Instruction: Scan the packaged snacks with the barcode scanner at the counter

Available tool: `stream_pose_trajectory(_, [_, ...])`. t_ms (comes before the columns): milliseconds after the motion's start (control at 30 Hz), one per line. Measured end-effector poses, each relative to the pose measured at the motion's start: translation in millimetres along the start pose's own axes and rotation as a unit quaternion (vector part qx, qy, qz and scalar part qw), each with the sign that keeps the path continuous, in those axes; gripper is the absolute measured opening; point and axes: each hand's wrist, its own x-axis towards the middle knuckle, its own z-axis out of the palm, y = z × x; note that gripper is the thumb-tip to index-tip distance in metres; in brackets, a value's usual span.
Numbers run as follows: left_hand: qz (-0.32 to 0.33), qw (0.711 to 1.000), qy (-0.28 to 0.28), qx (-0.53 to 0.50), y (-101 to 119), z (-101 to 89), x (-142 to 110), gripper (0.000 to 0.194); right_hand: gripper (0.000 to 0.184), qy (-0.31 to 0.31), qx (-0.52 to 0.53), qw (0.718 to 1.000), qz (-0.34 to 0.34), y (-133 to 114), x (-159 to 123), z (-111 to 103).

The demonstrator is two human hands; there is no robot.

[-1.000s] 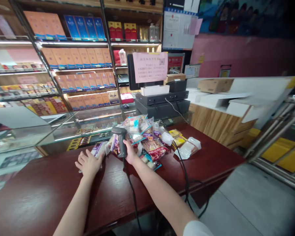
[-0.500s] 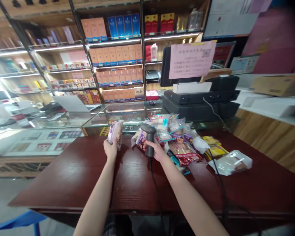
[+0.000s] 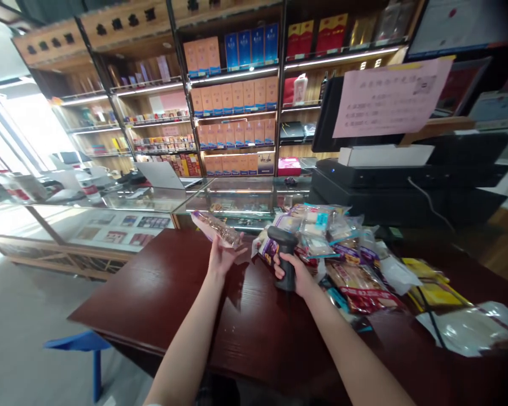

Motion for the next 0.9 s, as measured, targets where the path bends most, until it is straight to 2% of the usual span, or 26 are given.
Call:
stream_pose_trajectory(67, [0.01, 0.998, 0.034, 0.048, -4.0, -4.3, 5.7, 0.048, 0.031, -0.003, -0.001, 1.0, 0.006, 0.6, 0.2, -1.1])
stream_pose_trajectory(100, [0.043, 0.994, 0.069, 0.074, -6.6, -6.4, 9.3, 0.049, 0.031, -0.003, -0.003, 1.0, 0.007, 0.9, 0.1, -1.5])
stream_pose_trajectory(167, [0.165, 0.966, 0.156, 0.127, -11.6, -10.4, 16.3, 0.053, 0.03, -0.001, -0.005, 1.0, 0.004, 1.7, -0.2, -1.7])
stream_pose_trajectory(233, [0.277, 0.916, 0.232, 0.176, -14.6, -13.3, 21.5, 0.06, 0.029, 0.003, -0.004, 1.0, 0.002, 2.4, -0.5, -1.5])
stream_pose_trajectory(267, [0.31, 0.897, 0.25, 0.19, -15.3, -13.9, 22.9, 0.062, 0.029, 0.004, -0.002, 1.0, 0.001, 2.7, -0.6, -1.3])
stream_pose_trajectory(333, [0.337, 0.892, 0.238, 0.184, -15.5, -12.4, 23.2, 0.061, 0.029, 0.004, -0.001, 1.0, 0.001, 3.0, -0.7, -1.1])
stream_pose_trajectory(400, [0.321, 0.918, 0.187, 0.142, -15.5, -7.4, 20.7, 0.055, 0.029, 0.0, -0.004, 1.0, 0.002, 2.9, -0.8, -1.2])
stream_pose_trajectory(500, [0.217, 0.965, 0.124, 0.081, -15.7, 1.2, 15.7, 0.047, 0.03, 0.0, -0.008, 1.0, 0.002, 2.1, -1.0, -1.7])
stream_pose_trajectory(567, [0.163, 0.978, 0.114, 0.061, -15.4, 3.2, 13.6, 0.041, 0.031, 0.001, -0.008, 1.0, 0.002, 1.8, -1.1, -2.1])
stream_pose_trajectory(633, [0.168, 0.973, 0.147, 0.058, -14.1, 0.9, 13.0, 0.035, 0.032, 0.002, -0.009, 1.0, 0.003, 2.0, -1.1, -2.3])
stream_pose_trajectory(733, [0.197, 0.956, 0.2, 0.08, -10.7, -6.3, 13.0, 0.045, 0.033, 0.005, -0.015, 1.0, 0.005, 2.9, -1.1, -1.9])
stream_pose_trajectory(900, [0.154, 0.963, 0.197, 0.105, -6.9, -10.7, 12.2, 0.049, 0.034, 0.003, -0.025, 1.0, 0.0, 2.5, -2.0, -0.4])
